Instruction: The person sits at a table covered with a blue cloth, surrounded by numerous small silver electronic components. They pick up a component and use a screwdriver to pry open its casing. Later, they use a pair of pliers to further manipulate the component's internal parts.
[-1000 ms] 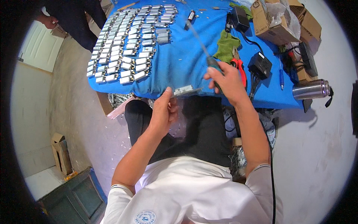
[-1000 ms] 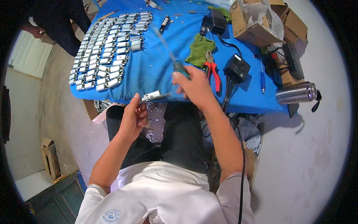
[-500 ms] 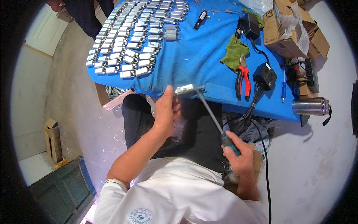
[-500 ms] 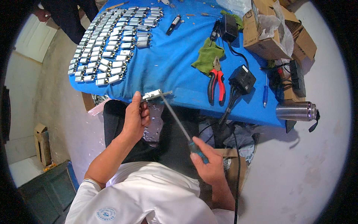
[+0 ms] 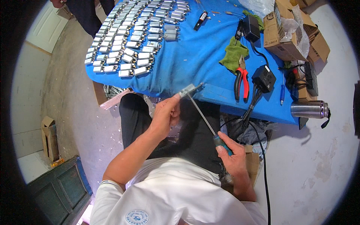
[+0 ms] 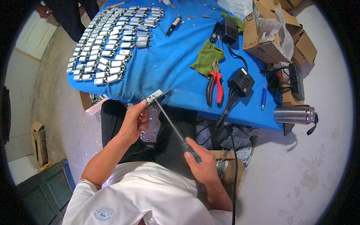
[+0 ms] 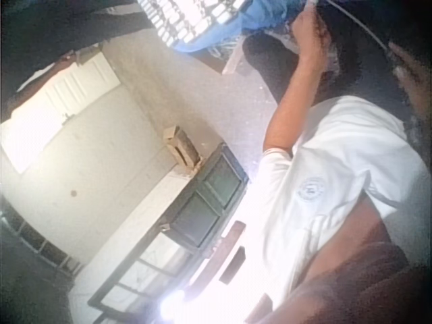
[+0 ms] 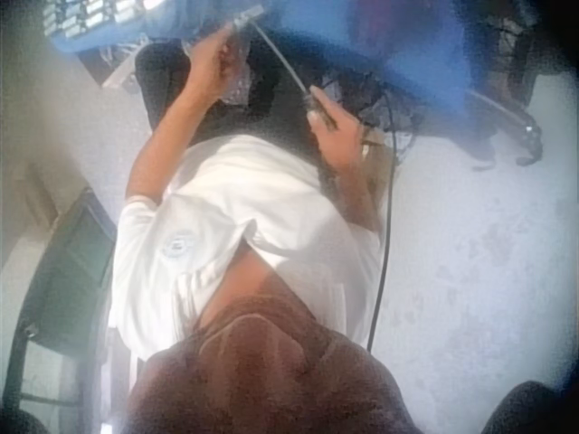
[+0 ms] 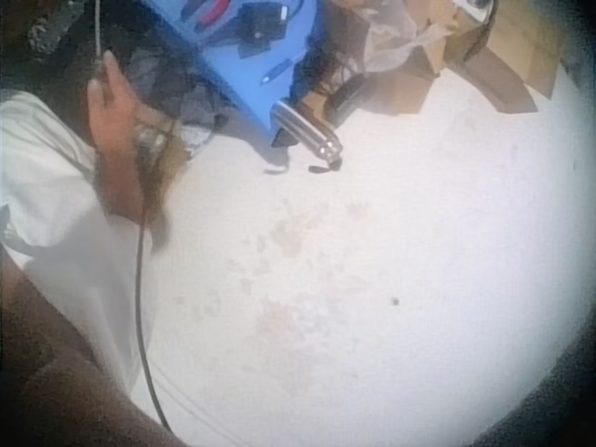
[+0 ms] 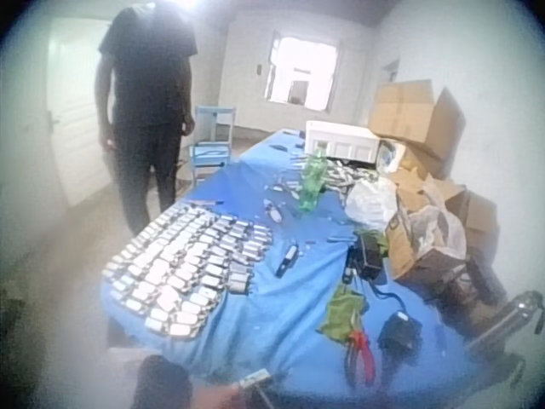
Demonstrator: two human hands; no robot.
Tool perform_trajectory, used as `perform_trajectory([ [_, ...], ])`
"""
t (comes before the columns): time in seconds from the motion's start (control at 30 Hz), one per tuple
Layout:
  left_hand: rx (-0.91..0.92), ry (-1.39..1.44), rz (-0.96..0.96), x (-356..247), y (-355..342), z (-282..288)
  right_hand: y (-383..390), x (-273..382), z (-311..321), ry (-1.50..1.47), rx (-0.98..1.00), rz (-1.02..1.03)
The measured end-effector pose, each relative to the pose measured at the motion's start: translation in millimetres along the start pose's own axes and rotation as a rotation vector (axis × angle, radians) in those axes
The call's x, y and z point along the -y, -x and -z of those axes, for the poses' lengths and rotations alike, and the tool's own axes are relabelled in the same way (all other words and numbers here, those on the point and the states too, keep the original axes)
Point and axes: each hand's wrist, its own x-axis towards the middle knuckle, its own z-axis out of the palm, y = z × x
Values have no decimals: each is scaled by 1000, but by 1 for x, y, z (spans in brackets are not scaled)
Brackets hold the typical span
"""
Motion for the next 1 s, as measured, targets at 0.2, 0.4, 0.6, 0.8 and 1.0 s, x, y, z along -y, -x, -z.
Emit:
perform_trajectory([
  [0.2, 132, -65, 93, -3, 0, 3, -7, 9, 12, 107, -2, 83],
  [0.4, 168, -124, 116, -10, -10, 0, -12, 12, 23, 177, 17, 88],
  [0.6, 62, -38, 169, -13, -9, 0, -16, 9, 26, 198, 12, 126],
  [0.8, 144, -141, 211, -18, -12, -8, -19, 6, 34, 232, 33, 137],
  [1.0, 75, -99, 199, -17, -11, -20, -16, -2, 28, 148, 9, 166],
])
